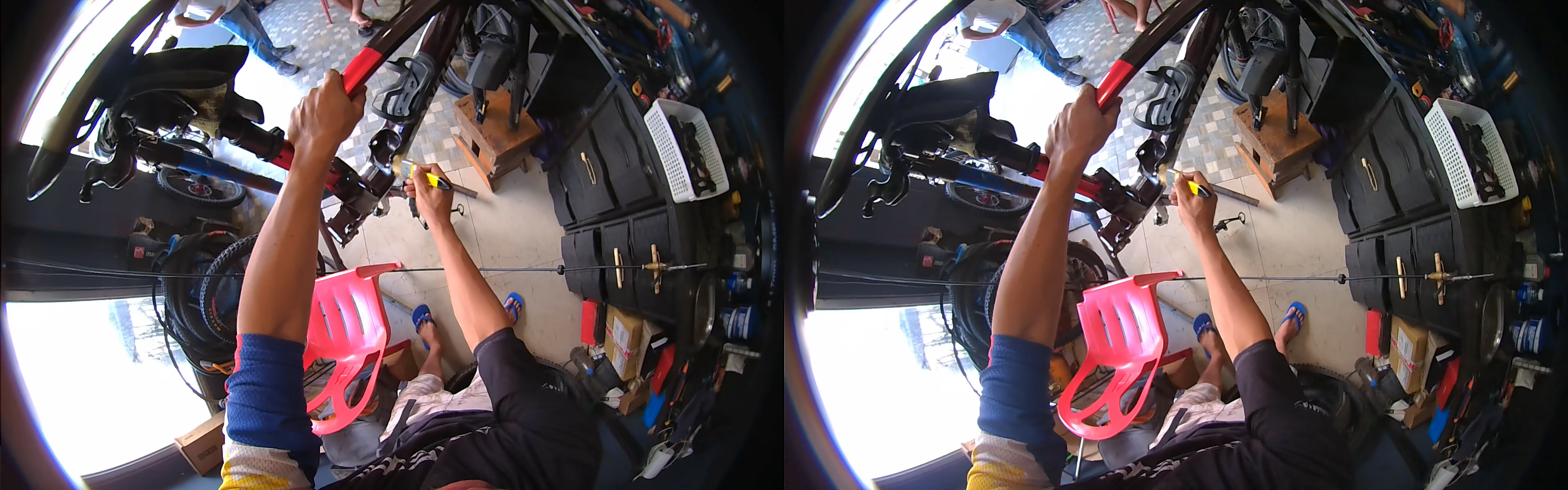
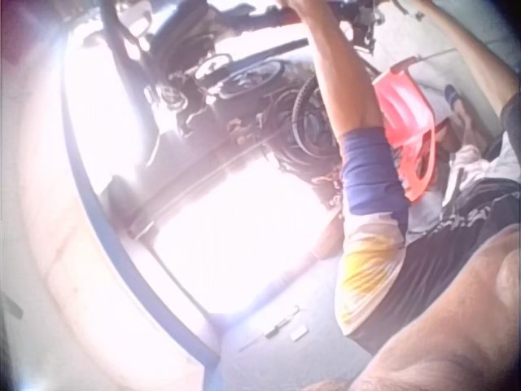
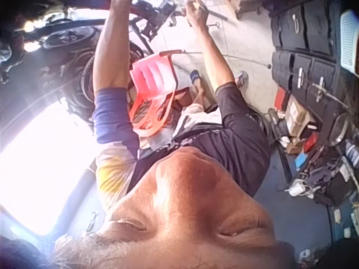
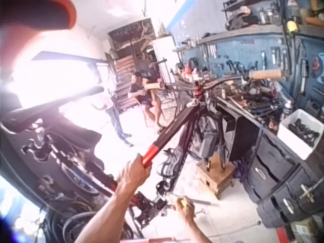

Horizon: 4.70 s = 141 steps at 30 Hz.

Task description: The person uses a yellow-handled screwdriver to tighten bolts on the seat post of a red bicycle frame. They repeatedly adjust the seat post and re-tighten the bolts, then remove the seat post and reinsert it to check the fit.

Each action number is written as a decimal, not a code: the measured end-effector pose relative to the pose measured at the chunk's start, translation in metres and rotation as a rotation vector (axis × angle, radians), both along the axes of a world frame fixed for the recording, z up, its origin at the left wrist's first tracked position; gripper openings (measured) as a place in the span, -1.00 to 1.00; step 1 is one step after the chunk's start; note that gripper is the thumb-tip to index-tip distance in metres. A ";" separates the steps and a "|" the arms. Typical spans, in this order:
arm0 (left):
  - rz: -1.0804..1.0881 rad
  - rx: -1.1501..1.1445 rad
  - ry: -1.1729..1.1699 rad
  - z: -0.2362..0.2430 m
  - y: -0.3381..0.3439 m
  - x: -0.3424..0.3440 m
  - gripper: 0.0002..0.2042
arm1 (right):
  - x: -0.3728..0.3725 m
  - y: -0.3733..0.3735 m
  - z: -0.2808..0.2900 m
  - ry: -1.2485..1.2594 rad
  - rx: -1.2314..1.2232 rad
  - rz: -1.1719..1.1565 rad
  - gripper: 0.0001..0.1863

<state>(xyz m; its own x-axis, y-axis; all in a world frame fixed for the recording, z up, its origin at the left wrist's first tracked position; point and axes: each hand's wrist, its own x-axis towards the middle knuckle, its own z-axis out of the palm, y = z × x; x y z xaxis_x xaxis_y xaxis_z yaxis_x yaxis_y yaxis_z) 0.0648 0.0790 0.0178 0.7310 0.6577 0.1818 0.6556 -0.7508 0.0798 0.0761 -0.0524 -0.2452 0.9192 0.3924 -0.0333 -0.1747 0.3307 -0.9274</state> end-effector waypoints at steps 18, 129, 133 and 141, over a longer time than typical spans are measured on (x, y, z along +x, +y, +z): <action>0.009 0.009 -0.022 -0.002 0.000 0.000 -0.56 | 0.023 -0.014 0.003 0.165 0.138 0.184 -0.77; 0.022 -0.060 -0.052 0.002 0.007 -0.006 -0.58 | 0.068 -0.033 0.158 -0.917 -1.443 1.051 -0.58; 0.039 -0.061 -0.049 0.002 0.012 -0.013 -0.58 | 0.053 -0.038 0.168 -0.881 -1.389 0.837 -0.60; 0.003 -0.066 -0.060 0.002 0.008 -0.006 -0.57 | 0.064 -0.047 0.143 -0.765 -1.374 1.026 -0.53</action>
<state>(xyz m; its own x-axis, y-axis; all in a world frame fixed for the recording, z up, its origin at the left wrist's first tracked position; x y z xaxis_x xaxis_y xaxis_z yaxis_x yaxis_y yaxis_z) 0.0583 0.0867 0.0199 0.7184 0.6715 0.1817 0.6501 -0.7410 0.1683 0.1403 -0.0997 -0.1024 0.3413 0.7881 -0.5123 0.7300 -0.5655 -0.3837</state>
